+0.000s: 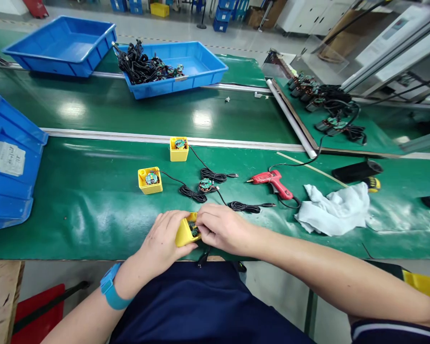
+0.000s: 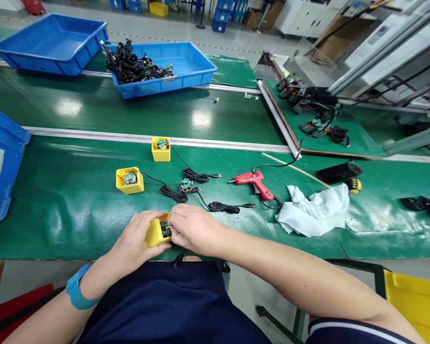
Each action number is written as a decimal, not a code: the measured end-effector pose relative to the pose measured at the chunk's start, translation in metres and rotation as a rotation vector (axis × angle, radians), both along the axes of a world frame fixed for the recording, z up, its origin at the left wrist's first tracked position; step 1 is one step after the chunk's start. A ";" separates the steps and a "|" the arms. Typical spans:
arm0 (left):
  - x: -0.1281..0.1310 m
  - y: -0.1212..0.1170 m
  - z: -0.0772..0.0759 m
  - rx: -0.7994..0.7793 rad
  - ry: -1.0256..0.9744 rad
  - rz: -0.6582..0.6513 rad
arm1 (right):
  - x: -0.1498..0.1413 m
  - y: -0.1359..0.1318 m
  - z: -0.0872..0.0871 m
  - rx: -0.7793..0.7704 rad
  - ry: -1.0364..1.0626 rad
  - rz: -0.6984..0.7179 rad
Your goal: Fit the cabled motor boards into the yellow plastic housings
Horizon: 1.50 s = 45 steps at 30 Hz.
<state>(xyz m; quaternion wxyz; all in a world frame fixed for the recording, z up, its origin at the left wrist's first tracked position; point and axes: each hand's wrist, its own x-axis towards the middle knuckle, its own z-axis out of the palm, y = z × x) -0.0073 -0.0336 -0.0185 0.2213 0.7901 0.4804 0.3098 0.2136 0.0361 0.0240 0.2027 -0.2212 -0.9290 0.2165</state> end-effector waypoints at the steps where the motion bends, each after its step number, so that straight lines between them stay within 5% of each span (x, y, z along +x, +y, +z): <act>1: 0.002 -0.002 -0.004 0.029 -0.008 0.029 | 0.002 -0.005 0.000 0.002 0.053 -0.050; 4: 0.009 -0.009 -0.020 0.166 -0.040 0.123 | 0.006 -0.025 0.002 -0.075 0.189 -0.250; 8: 0.018 -0.018 -0.040 0.284 -0.085 0.217 | 0.008 -0.058 0.004 -0.434 0.233 -0.482; 18: 0.006 -0.004 -0.026 -0.179 -0.130 -0.116 | 0.005 -0.074 0.003 -0.779 0.281 -0.564; 24: 0.028 -0.019 -0.031 0.098 -0.180 0.057 | -0.004 -0.087 0.001 -0.787 0.239 -0.743; 33: 0.040 -0.024 -0.035 0.290 -0.198 0.144 | -0.020 -0.099 -0.009 -0.891 0.405 -0.951; 45: 0.045 -0.023 -0.044 0.420 -0.161 0.159 | -0.027 -0.110 -0.013 -0.889 0.503 -0.984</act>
